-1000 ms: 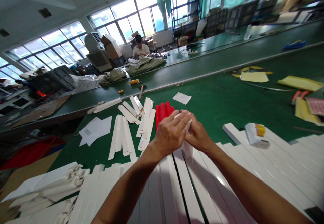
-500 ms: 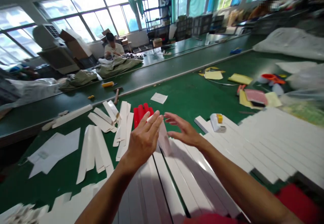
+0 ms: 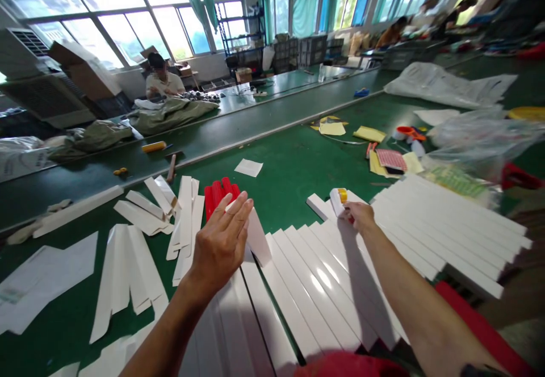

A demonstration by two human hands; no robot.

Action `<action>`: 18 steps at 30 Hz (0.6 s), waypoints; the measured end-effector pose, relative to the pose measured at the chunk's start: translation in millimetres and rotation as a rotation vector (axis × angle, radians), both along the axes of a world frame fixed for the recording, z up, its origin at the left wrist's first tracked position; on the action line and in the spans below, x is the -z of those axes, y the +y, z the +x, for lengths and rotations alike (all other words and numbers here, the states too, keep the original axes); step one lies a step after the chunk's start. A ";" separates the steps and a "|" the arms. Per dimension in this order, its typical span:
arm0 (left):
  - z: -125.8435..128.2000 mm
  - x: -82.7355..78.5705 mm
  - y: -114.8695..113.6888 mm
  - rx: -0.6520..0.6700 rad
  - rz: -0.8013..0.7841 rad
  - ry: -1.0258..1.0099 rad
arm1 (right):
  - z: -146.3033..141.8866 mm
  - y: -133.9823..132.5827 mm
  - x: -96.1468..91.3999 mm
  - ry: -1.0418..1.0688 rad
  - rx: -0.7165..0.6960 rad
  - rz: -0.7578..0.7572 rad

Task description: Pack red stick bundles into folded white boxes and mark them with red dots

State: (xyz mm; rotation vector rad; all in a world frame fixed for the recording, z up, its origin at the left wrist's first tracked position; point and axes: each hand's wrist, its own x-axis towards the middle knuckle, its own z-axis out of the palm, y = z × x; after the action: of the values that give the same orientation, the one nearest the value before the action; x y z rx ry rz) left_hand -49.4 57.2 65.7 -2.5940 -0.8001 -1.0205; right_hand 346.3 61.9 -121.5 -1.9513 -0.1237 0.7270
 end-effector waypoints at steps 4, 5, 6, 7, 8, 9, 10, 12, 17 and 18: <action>-1.9 0.7 -0.8 0.005 -0.010 -0.010 | 8.4 9.2 -6.2 0.194 0.058 0.023; -2.1 0.8 -0.8 0.008 -0.011 -0.013 | 9.4 7.9 -6.9 0.217 0.068 0.049; -2.1 1.0 -0.7 0.011 -0.012 -0.016 | 9.4 5.2 -6.6 0.231 0.079 0.081; -1.9 1.2 -0.4 0.015 -0.013 -0.020 | 8.7 1.4 -5.3 0.241 0.090 0.114; -1.7 1.4 0.0 0.019 -0.015 -0.025 | 7.0 -3.1 -3.0 0.249 0.099 0.147; -1.5 1.4 0.5 0.021 -0.020 -0.031 | 4.8 -7.8 0.2 0.255 0.107 0.179; -1.3 1.3 0.9 0.021 -0.027 -0.038 | 1.9 -12.3 4.1 0.261 0.112 0.207; -1.2 0.4 1.3 0.018 -0.049 -0.050 | -4.9 -19.5 12.1 0.271 0.116 0.250; -1.6 -2.6 -0.3 0.004 -0.114 -0.096 | -22.8 -26.1 21.2 0.255 0.074 0.350; -1.5 -2.4 0.1 0.004 -0.123 -0.115 | -25.4 -25.9 20.3 0.240 0.046 0.386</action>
State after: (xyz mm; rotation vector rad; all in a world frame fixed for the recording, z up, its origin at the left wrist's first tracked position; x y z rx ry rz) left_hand -50.9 57.3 68.0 -2.6592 -0.9124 -1.1652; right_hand 320.9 36.0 -141.8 -1.4863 -0.0662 0.8339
